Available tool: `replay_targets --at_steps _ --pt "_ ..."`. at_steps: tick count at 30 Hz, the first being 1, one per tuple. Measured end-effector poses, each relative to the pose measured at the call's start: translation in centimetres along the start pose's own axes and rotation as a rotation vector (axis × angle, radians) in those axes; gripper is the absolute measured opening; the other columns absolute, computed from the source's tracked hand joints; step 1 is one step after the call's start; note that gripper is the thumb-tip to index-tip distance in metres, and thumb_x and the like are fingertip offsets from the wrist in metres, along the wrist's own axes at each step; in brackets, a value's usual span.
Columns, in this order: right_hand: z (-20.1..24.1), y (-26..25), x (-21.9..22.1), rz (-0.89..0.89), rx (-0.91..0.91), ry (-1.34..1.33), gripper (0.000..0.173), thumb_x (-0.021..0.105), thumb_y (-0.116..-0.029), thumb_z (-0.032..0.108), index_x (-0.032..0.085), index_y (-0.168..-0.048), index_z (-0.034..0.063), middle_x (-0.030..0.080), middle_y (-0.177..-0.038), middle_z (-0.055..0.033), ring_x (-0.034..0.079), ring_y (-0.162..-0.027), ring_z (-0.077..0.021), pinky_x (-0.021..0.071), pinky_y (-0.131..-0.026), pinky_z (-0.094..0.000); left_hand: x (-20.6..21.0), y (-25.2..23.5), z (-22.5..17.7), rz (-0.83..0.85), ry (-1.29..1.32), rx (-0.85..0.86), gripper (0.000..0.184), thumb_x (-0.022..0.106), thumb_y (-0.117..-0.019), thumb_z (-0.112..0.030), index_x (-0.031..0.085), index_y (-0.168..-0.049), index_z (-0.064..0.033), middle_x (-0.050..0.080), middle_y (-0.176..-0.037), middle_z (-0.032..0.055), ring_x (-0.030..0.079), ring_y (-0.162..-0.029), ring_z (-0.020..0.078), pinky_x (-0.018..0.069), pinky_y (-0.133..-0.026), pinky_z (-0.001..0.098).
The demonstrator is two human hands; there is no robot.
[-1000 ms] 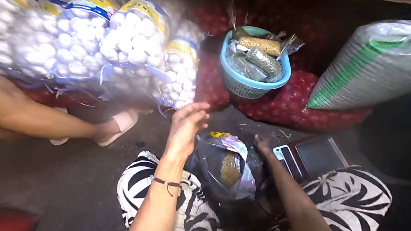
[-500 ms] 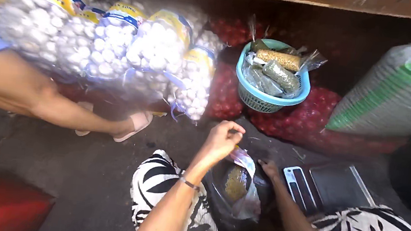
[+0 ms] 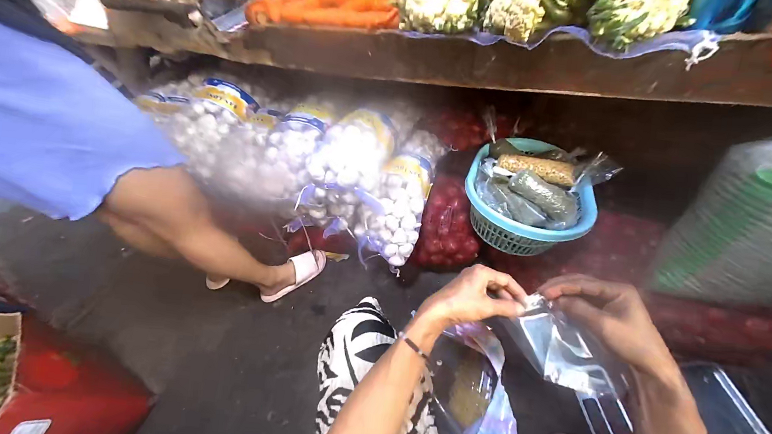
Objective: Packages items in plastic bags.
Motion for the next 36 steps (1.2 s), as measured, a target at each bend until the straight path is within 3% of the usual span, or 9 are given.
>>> replay_targets --at_steps 8,14,21,25,27,28,29,32,36 --pt "-3.2 3.1 -4.1 -0.276 0.199 -0.366 0.029 0.052 -0.086 -0.012 0.077 -0.093 0.0013 0.078 -0.087 -0.0043 0.071 -0.069 -0.0101 0.0612 -0.065 -0.025 0.7 1.3 1.7 0.066 0.214 -0.132 0.006 0.063 -0.0936 -0.004 0.068 -0.096 -0.0023 0.067 -0.086 -0.0043 0.063 -0.08 0.0027 0.0545 -0.078 0.0234" --pt "-6.1 4.7 -6.4 -0.495 0.276 -0.506 0.027 0.054 -0.0836 -0.013 0.077 -0.092 -0.0009 0.077 -0.088 -0.0073 0.071 -0.071 -0.0104 0.0607 -0.064 -0.024 -1.3 2.3 2.7 -0.216 0.527 -0.319 0.009 0.052 -0.1035 -0.002 0.061 -0.105 0.0008 0.075 -0.09 0.0073 0.074 -0.078 0.0159 0.0619 -0.076 0.031" --pt "-7.6 5.5 -6.1 -0.626 0.294 -0.548 0.03 0.05 -0.0871 -0.018 0.075 -0.095 -0.0031 0.078 -0.092 -0.0073 0.073 -0.078 -0.0093 0.0609 -0.069 -0.0223 -2.6 3.0 2.9 -0.369 0.575 -0.329 0.02 0.062 -0.0935 0.011 0.061 -0.113 0.0052 0.072 -0.091 0.009 0.072 -0.078 0.0161 0.0617 -0.078 0.0314" --pt "-7.1 4.8 -6.3 -0.637 0.288 -0.11 0.025 0.057 -0.0877 -0.015 0.075 -0.1 -0.0027 0.078 -0.098 -0.0078 0.073 -0.085 -0.0098 0.0608 -0.077 -0.0249 -2.6 2.9 3.5 -0.436 0.539 -0.33 0.022 0.066 -0.0903 0.012 0.065 -0.112 0.0077 0.071 -0.093 0.0094 0.07 -0.078 0.014 0.0607 -0.077 0.0292" --pt "-4.7 4.0 -5.8 -0.572 0.203 0.413 0.03 0.061 -0.0918 -0.003 0.07 -0.12 -0.0034 0.07 -0.123 -0.0199 0.067 -0.114 -0.0287 0.0536 -0.099 -0.0461 -2.1 2.8 4.3 -0.477 0.51 -0.347 0.017 0.067 -0.0917 0.009 0.067 -0.108 0.0072 0.069 -0.094 0.0092 0.068 -0.078 0.0118 0.0594 -0.077 0.0273" --pt "-2.9 3.6 -5.0 -0.569 0.126 0.568 0.032 0.059 -0.0931 0.0 0.068 -0.124 -0.006 0.066 -0.125 -0.0281 0.064 -0.117 -0.0412 0.0506 -0.1 -0.0568 -1.8 2.8 4.8 -0.511 0.504 -0.356 0.013 0.067 -0.0927 0.006 0.068 -0.106 0.0063 0.069 -0.092 0.0084 0.067 -0.077 0.0103 0.0585 -0.075 0.0261" --pt "-1.1 3.4 -3.9 -0.589 0.068 0.638 0.031 0.059 -0.0944 0.003 0.068 -0.122 -0.0071 0.067 -0.118 -0.0295 0.067 -0.107 -0.0424 0.0538 -0.092 -0.0567 -1.6 2.7 5.5 -0.545 0.513 -0.36 0.011 0.067 -0.0936 0.004 0.068 -0.104 0.0055 0.068 -0.09 0.0076 0.065 -0.075 0.0094 0.057 -0.072 0.0252" --pt "0.3 2.7 1.2 -0.444 0.158 0.29 0.03 0.06 -0.0997 0.019 0.064 -0.118 -0.0056 0.07 -0.086 -0.0118 0.066 -0.061 -0.0169 0.0587 -0.055 -0.0352 -0.5 2.5 6.8 -0.573 0.619 -0.394 0.007 0.067 -0.0961 0.0 0.066 -0.102 0.0018 0.065 -0.087 0.0057 0.061 -0.07 0.0095 0.0537 -0.065 0.0242" --pt "-2.4 2.2 6.8 -0.247 0.293 -0.001 0.042 0.079 -0.0827 0.026 0.062 -0.112 0.001 0.066 -0.085 -0.0046 0.065 -0.061 -0.0114 0.0591 -0.053 -0.0297 1.8 2.2 7.0 -0.485 0.843 -0.444 0.002 0.062 -0.0994 -0.002 0.062 -0.097 -0.0013 0.067 -0.079 0.0048 0.065 -0.067 0.0104 0.0567 -0.064 0.0249"
Point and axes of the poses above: each hand's wrist, its own y-axis away from the middle knuckle, its own x-axis out of the palm, z = x × y, the point moved 10 cm from there along -y, towards the middle knuckle
